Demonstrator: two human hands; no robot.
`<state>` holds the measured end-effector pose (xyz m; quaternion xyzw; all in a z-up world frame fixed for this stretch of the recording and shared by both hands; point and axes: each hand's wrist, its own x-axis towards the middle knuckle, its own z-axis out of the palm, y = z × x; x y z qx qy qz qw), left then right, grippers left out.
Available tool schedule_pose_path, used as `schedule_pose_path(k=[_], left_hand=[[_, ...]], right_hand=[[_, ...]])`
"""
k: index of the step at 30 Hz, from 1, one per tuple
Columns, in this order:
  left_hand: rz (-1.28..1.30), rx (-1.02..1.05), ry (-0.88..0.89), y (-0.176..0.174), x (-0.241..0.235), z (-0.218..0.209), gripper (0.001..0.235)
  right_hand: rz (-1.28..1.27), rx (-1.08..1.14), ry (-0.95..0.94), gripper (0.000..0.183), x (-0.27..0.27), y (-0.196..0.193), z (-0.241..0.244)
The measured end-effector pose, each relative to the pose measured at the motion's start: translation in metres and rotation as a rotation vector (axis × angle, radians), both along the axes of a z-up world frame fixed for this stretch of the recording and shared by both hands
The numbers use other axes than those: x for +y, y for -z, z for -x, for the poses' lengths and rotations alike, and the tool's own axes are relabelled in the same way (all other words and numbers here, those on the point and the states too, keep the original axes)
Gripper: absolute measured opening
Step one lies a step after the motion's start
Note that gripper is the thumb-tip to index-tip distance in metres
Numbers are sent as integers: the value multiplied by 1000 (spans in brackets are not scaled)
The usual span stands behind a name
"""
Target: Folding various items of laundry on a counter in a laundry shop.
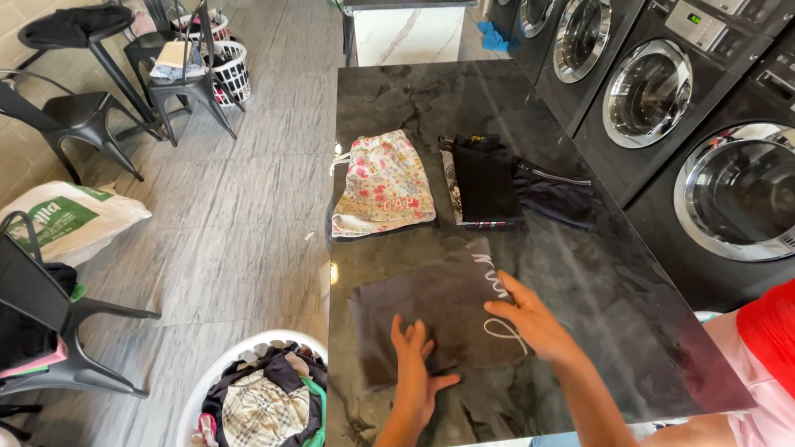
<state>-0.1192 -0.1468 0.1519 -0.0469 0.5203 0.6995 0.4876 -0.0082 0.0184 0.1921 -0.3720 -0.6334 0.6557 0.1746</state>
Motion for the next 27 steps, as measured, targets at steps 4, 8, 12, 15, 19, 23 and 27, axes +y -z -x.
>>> schedule_pose_path(k=[4, 8, 12, 15, 19, 23, 27], left_hand=[[-266, -452, 2, 3, 53, 54, 101], [-447, -439, 18, 20, 88, 109, 93], [-328, 80, -128, 64, 141, 171, 63], [-323, -371, 165, 26, 78, 135, 66], [-182, -148, 78, 95, 52, 141, 44], [8, 126, 84, 97, 49, 139, 46], [224, 612, 110, 132, 63, 148, 63]], right_hand=[[-456, 70, -367, 20, -34, -91, 4], [-1230, -167, -676, 30, -71, -120, 4], [-1424, -240, -766, 31, -72, -63, -7], [-1410, -322, -796, 48, -70, 37, -20], [-1236, -425, -933, 40, -83, 182, -51], [-1280, -362, -770, 29, -105, 209, -72], [-903, -168, -525, 10, -99, 184, -72]])
